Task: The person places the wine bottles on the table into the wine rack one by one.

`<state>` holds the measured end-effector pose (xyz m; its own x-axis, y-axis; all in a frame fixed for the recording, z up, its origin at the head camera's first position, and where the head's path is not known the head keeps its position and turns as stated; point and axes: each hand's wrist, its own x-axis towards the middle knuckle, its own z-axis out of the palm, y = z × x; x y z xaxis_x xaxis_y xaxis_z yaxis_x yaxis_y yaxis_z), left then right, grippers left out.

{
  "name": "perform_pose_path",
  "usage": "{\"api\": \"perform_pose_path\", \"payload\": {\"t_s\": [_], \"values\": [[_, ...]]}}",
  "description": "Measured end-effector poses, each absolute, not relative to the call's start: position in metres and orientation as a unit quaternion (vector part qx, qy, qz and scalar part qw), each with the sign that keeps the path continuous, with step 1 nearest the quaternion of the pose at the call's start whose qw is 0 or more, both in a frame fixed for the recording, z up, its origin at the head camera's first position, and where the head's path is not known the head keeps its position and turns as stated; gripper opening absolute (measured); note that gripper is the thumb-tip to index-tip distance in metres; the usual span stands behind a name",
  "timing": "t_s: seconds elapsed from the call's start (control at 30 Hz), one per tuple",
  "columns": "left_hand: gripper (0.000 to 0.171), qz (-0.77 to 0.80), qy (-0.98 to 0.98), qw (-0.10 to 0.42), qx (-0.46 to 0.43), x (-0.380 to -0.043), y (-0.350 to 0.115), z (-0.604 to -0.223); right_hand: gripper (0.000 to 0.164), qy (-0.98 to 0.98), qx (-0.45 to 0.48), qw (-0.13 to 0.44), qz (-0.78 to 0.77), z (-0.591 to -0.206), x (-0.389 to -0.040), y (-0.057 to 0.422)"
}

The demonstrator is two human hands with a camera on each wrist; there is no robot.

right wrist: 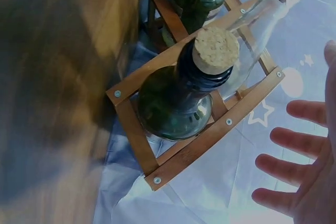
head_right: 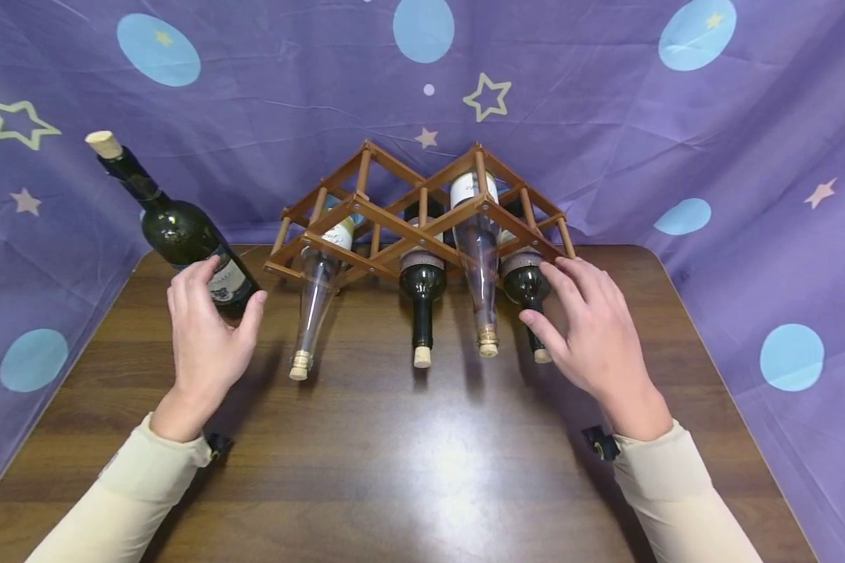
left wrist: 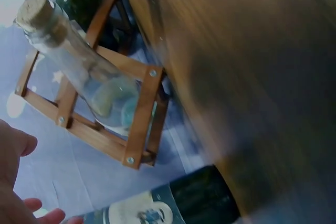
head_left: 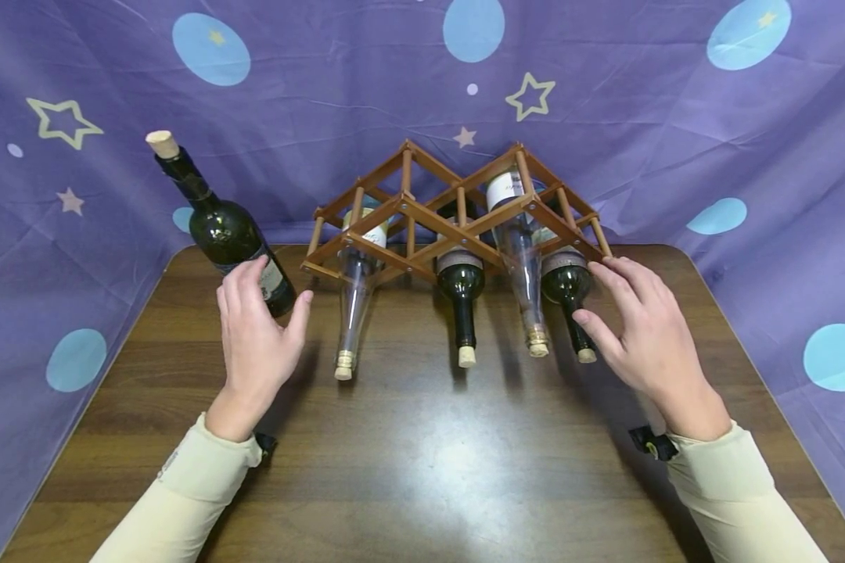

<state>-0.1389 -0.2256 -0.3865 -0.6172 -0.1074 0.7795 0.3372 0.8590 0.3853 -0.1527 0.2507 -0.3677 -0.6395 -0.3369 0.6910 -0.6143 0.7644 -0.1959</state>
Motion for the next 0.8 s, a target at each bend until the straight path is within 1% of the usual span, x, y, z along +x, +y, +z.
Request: {"api": "perform_pose_path", "payload": {"t_s": [0.2, 0.43, 0.6, 0.8], "values": [[0.073, -0.256, -0.842, 0.472, -0.049, -0.144, -0.242, -0.388, 0.077, -0.876, 0.284, 0.332, 0.207, -0.371, -0.144, 0.251], [0.079, -0.258, -0.831, 0.493, -0.014, -0.151, -0.257, -0.386, 0.080, -0.878, 0.286, 0.330, 0.198, -0.378, -0.137, 0.252], [0.085, -0.276, -0.829, 0.487, 0.016, -0.159, -0.270, -0.391, 0.081, -0.878, 0.291, 0.326, 0.196, -0.382, -0.132, 0.252], [0.089, -0.327, -0.827, 0.455, 0.045, -0.171, -0.281, -0.398, 0.081, -0.881, 0.291, 0.321, 0.188, -0.388, -0.128, 0.253]]}}
